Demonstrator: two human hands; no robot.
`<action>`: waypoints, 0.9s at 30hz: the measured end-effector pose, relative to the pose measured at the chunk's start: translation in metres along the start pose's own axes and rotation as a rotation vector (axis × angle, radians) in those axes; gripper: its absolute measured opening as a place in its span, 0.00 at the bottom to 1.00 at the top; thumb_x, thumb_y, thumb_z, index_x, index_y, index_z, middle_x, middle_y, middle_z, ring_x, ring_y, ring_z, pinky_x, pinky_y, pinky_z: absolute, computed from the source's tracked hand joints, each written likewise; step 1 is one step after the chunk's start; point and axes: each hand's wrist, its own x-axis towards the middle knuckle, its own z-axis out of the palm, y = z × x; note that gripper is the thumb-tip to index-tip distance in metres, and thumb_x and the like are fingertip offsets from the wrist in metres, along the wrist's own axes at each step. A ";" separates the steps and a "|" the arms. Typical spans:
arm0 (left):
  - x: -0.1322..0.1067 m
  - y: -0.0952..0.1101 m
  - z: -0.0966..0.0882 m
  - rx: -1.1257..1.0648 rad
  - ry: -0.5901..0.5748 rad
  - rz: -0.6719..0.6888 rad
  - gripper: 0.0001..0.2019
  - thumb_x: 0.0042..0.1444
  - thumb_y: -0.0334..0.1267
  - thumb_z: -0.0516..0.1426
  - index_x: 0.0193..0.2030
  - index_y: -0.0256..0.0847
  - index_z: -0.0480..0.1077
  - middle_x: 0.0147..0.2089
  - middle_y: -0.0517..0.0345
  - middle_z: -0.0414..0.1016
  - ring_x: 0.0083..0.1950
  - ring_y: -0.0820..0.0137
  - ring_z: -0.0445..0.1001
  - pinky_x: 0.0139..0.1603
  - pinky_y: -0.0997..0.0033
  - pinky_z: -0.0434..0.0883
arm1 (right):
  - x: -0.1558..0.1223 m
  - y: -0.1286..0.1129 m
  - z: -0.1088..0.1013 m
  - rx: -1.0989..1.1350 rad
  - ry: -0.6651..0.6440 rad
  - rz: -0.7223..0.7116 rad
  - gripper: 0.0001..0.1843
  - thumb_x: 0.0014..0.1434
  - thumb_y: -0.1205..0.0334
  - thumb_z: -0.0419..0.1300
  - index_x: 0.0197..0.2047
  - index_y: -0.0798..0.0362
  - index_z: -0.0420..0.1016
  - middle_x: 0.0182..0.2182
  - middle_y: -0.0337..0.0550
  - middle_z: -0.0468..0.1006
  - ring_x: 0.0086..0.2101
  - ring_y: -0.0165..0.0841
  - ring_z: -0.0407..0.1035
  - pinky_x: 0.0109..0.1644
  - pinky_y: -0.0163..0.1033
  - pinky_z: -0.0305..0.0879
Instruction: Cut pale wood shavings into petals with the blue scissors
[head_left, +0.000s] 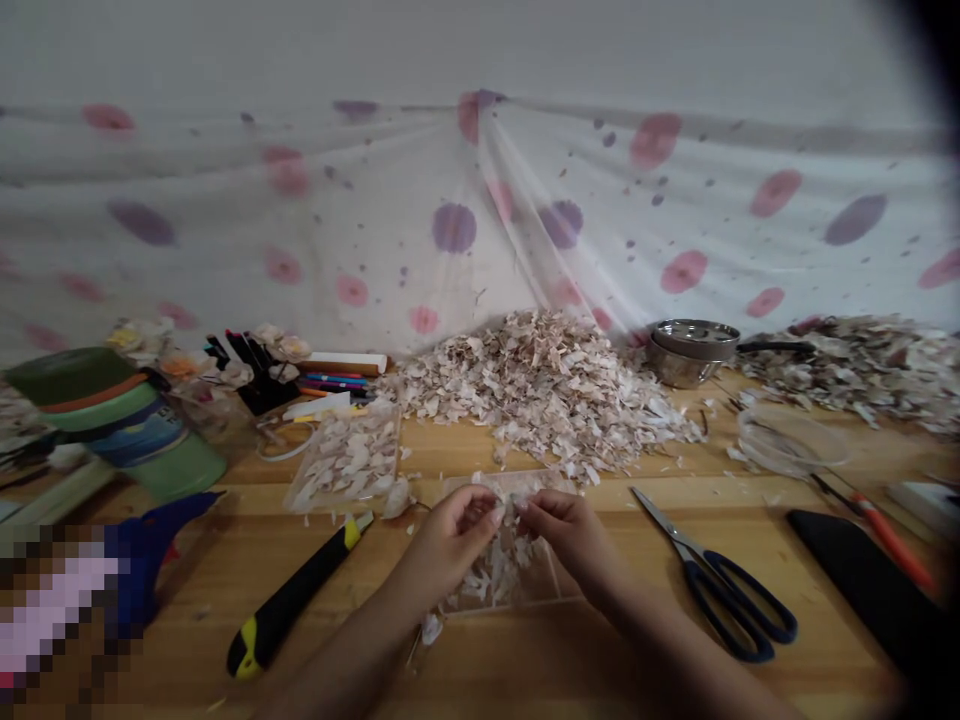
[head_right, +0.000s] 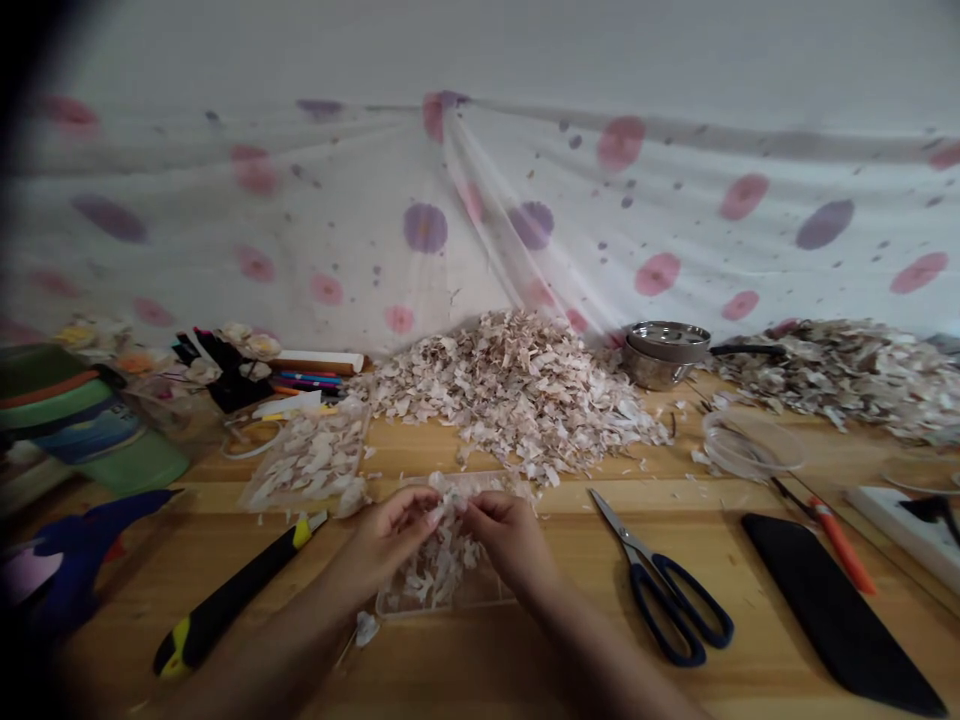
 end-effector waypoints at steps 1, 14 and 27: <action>-0.001 -0.002 0.002 0.000 -0.012 0.006 0.17 0.52 0.51 0.57 0.41 0.39 0.70 0.36 0.53 0.75 0.38 0.65 0.73 0.39 0.68 0.69 | -0.002 -0.001 0.002 0.023 -0.029 0.010 0.27 0.49 0.37 0.60 0.23 0.56 0.74 0.20 0.40 0.72 0.23 0.29 0.63 0.30 0.34 0.60; -0.010 0.003 0.003 0.460 -0.012 0.294 0.19 0.53 0.33 0.53 0.52 0.41 0.69 0.50 0.50 0.75 0.48 0.65 0.74 0.51 0.64 0.71 | -0.009 -0.002 0.002 0.153 -0.135 0.063 0.26 0.49 0.38 0.61 0.24 0.56 0.75 0.20 0.39 0.73 0.23 0.28 0.64 0.32 0.35 0.61; -0.010 -0.005 0.003 0.672 -0.054 0.314 0.19 0.54 0.36 0.52 0.53 0.41 0.72 0.54 0.49 0.75 0.54 0.62 0.73 0.56 0.63 0.70 | -0.011 0.007 0.006 0.072 -0.183 -0.047 0.15 0.55 0.50 0.59 0.30 0.55 0.73 0.25 0.39 0.74 0.29 0.31 0.66 0.36 0.35 0.62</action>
